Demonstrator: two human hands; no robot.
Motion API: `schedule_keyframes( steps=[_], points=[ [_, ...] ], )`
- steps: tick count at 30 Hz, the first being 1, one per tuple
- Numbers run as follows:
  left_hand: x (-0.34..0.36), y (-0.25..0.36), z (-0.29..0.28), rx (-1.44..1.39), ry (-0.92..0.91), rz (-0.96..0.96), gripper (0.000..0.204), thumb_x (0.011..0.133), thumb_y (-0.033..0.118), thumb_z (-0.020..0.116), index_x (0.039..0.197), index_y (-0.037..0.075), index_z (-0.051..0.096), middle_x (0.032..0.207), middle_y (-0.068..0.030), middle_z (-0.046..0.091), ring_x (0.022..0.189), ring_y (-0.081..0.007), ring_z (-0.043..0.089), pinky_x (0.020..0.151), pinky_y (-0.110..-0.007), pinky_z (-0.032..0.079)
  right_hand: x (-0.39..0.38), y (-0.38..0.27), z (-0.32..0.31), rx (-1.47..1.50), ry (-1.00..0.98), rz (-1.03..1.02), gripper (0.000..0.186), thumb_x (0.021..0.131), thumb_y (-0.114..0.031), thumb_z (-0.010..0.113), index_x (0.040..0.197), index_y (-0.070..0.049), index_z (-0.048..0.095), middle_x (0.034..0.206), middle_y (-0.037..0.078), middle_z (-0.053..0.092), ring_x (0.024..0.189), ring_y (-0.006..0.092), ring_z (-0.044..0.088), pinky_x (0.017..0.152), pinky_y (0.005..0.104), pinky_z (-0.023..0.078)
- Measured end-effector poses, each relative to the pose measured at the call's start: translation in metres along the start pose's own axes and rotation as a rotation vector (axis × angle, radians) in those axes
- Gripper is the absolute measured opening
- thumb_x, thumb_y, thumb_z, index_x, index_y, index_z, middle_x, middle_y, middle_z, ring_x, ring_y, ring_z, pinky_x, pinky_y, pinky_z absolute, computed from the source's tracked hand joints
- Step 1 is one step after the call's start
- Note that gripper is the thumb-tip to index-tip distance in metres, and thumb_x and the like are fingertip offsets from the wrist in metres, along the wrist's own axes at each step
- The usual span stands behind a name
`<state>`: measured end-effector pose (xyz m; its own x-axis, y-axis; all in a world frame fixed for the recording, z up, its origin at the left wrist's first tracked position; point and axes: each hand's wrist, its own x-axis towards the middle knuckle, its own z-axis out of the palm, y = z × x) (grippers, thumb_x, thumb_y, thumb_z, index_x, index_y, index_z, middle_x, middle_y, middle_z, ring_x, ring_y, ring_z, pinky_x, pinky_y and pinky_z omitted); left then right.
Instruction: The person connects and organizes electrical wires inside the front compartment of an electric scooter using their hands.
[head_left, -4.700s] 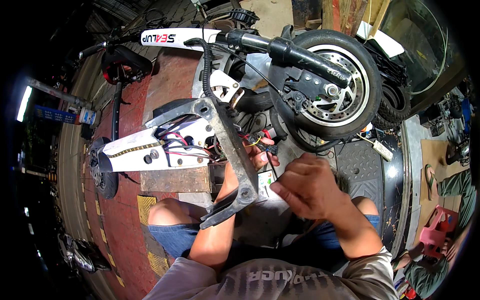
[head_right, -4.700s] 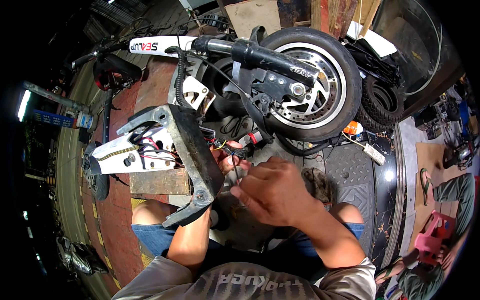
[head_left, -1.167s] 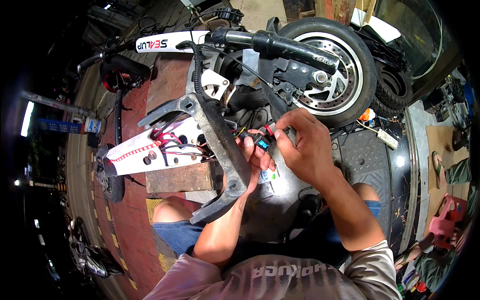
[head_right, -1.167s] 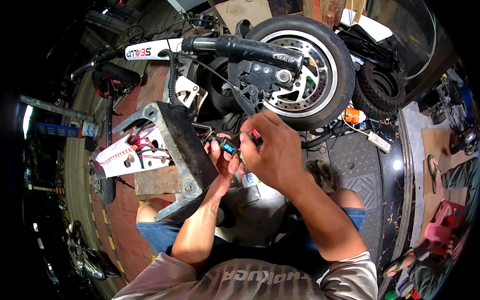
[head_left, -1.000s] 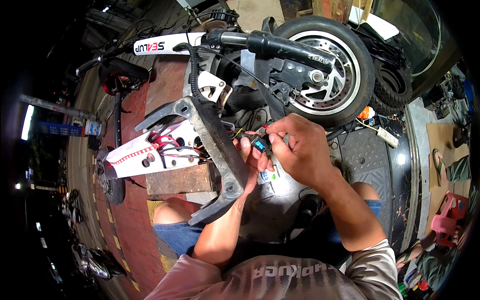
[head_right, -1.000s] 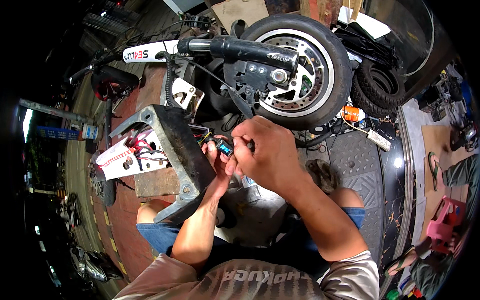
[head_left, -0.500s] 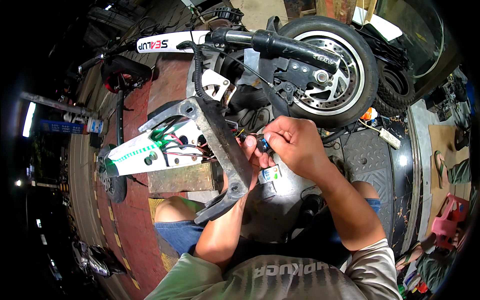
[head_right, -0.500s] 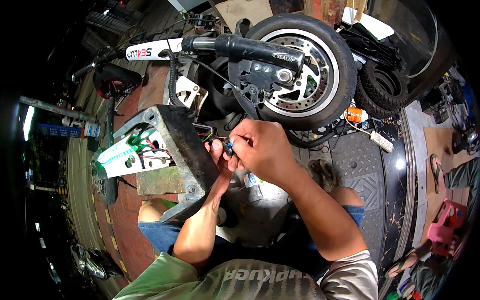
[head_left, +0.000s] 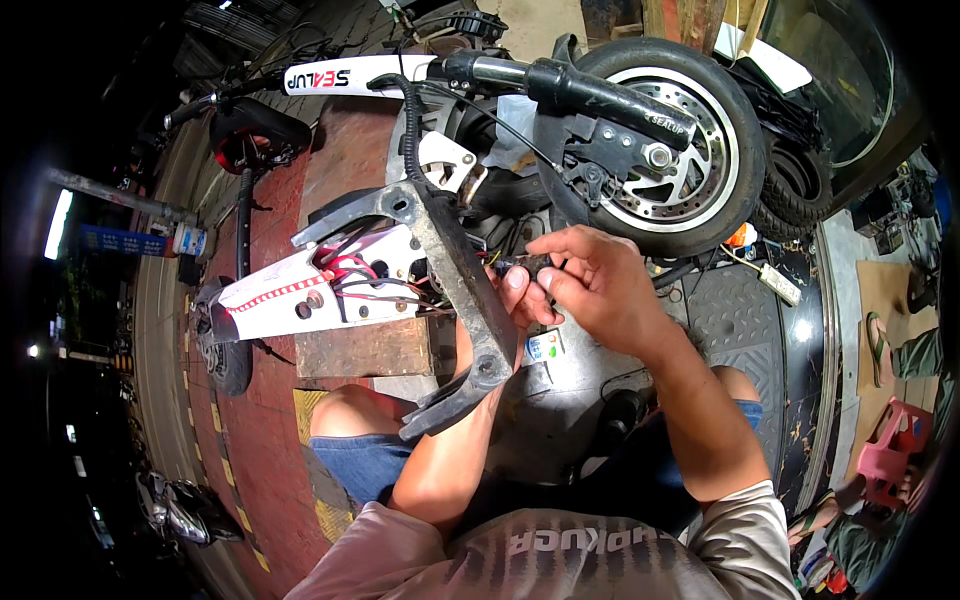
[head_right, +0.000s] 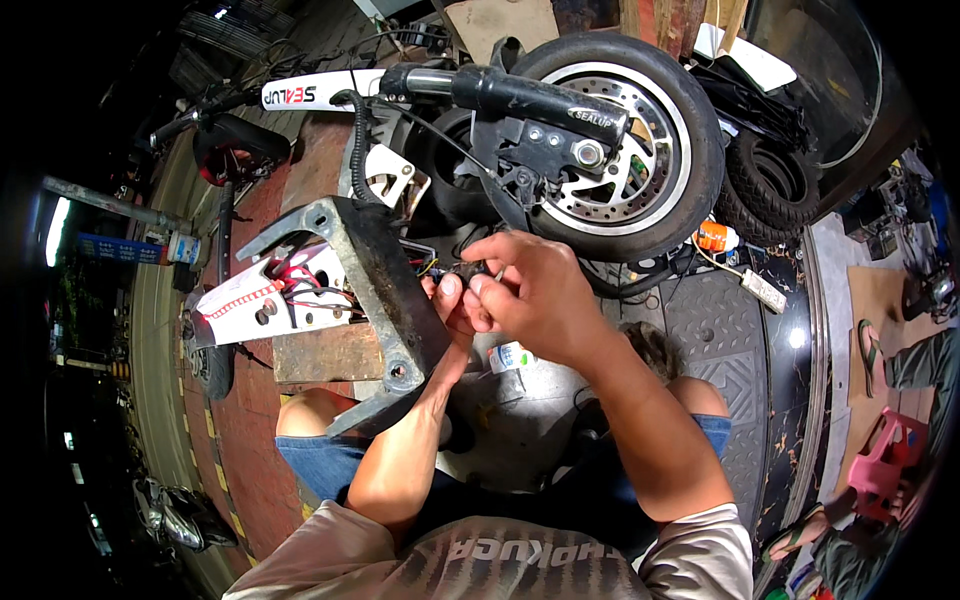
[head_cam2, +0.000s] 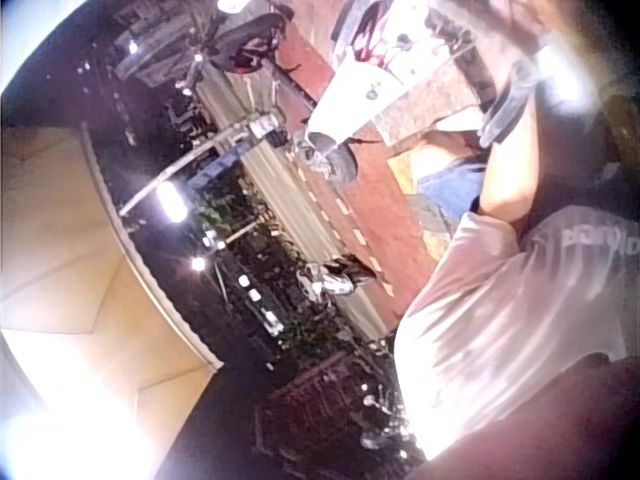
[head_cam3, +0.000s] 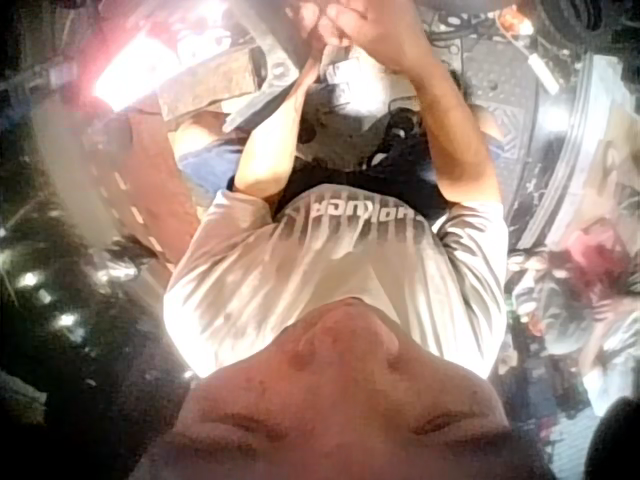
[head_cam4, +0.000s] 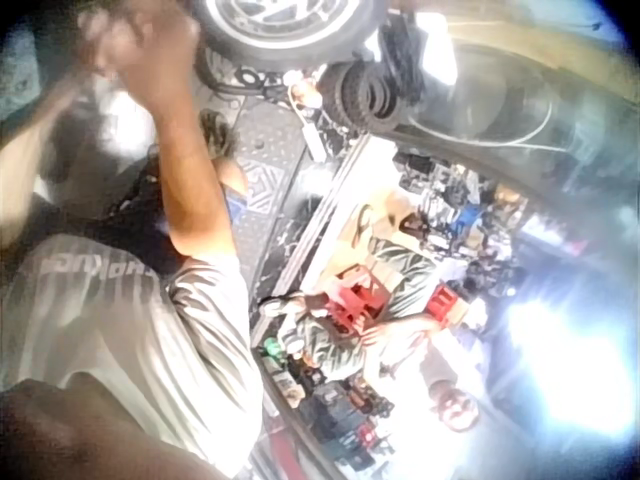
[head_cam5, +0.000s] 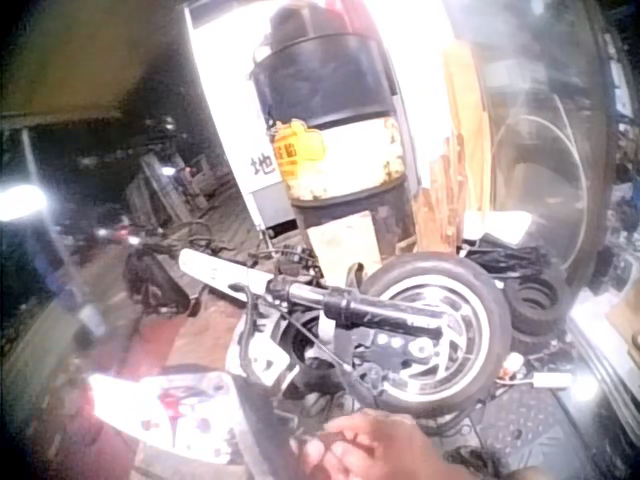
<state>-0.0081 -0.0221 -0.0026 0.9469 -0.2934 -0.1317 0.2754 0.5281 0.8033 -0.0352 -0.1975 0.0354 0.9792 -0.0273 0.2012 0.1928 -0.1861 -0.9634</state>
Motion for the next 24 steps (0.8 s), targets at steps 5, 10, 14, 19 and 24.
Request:
schedule_keyframes(
  steps=[5,10,14,19,24],
  points=[
    [-0.002,0.004,0.001,-0.004,0.028,-0.063,0.02,0.103,0.01,0.065,0.105,0.011,0.045,0.084,-0.0172,0.07,0.063,-0.0282,0.07,0.061,-0.046,0.065,0.004,0.011,0.002,0.312,-0.032,0.094,0.029,0.096,-0.005,0.063,0.122,0.006,0.069,0.083,0.006,0.07,0.069,0.008,0.06,0.067,0.0269,0.052],
    [-0.003,0.004,0.004,0.002,0.018,-0.052,0.021,0.103,0.01,0.064,0.105,0.012,0.044,0.085,-0.0176,0.07,0.063,-0.0281,0.07,0.062,-0.046,0.065,0.003,0.002,-0.006,0.291,-0.095,0.126,0.029,0.099,-0.005,0.06,0.124,0.008,0.068,0.085,0.004,0.071,0.075,0.0072,0.061,0.07,0.0262,0.052],
    [-0.002,0.003,0.002,-0.002,0.015,-0.048,0.019,0.104,0.011,0.063,0.104,0.012,0.044,0.084,-0.0173,0.071,0.063,-0.0275,0.07,0.062,-0.046,0.065,0.004,0.002,-0.005,0.32,-0.101,0.111,0.029,0.099,-0.005,0.06,0.125,0.007,0.068,0.086,0.004,0.07,0.076,0.0074,0.061,0.07,0.0259,0.052],
    [0.001,0.001,-0.001,-0.026,0.001,-0.064,0.017,0.105,0.014,0.063,0.107,0.012,0.046,0.083,-0.0156,0.071,0.062,-0.0257,0.07,0.061,-0.044,0.065,0.003,0.004,-0.008,0.285,-0.114,0.112,0.029,0.1,-0.005,0.059,0.125,0.007,0.068,0.086,0.004,0.07,0.077,0.0073,0.061,0.071,0.0257,0.052],
    [0.002,-0.003,-0.006,-0.047,-0.02,-0.037,0.015,0.105,0.016,0.065,0.106,0.011,0.051,0.083,-0.014,0.072,0.064,-0.0252,0.071,0.061,-0.042,0.065,0.003,0.0,-0.008,0.358,-0.118,0.097,0.025,0.099,-0.003,0.058,0.121,0.007,0.068,0.086,0.003,0.07,0.077,0.0074,0.062,0.071,0.026,0.052]
  ],
)
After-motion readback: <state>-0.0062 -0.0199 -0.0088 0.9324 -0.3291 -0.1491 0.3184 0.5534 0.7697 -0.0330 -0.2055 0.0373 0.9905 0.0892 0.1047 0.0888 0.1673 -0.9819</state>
